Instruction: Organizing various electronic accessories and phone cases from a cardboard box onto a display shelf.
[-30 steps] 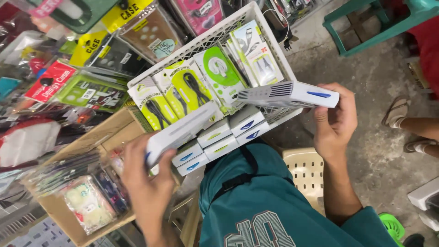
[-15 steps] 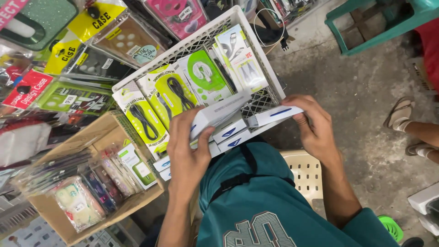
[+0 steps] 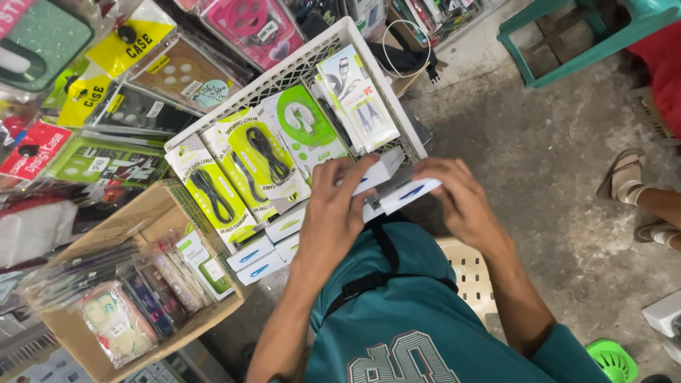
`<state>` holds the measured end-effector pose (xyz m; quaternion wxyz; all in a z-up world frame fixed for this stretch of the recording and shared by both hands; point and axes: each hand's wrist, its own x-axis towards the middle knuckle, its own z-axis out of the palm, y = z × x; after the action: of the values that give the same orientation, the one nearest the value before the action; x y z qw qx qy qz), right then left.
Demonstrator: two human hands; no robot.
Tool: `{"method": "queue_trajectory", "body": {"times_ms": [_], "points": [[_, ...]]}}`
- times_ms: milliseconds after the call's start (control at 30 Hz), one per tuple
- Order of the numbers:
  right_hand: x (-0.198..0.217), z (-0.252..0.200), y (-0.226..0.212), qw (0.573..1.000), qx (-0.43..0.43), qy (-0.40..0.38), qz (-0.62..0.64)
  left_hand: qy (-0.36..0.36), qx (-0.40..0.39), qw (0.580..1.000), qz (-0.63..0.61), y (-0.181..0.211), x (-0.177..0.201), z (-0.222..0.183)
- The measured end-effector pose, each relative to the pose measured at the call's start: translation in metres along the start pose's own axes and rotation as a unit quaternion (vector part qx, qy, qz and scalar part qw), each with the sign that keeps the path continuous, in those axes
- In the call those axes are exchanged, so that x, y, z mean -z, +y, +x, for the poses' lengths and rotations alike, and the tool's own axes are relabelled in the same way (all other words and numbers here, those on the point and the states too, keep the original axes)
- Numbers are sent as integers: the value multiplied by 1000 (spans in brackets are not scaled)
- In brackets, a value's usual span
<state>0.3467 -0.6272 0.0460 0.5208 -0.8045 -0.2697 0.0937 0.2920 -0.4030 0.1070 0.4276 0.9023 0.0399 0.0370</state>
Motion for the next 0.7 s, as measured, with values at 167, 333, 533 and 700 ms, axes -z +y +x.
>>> {"method": "queue_trajectory", "body": {"times_ms": [167, 333, 533, 700], "points": [[-23, -12, 4, 997, -68, -38, 20, -46, -19, 999, -5, 1, -13, 8], [-23, -14, 4, 988, -152, 30, 23, -114, 30, 992, -34, -22, -42, 4], [-4, 7, -19, 992, -93, 79, 33, -179, -2, 979, 101, -28, -47, -7], [-21, 4, 6, 997, -51, -16, -64, -82, -15, 996, 17, -34, 5, -26]]}}
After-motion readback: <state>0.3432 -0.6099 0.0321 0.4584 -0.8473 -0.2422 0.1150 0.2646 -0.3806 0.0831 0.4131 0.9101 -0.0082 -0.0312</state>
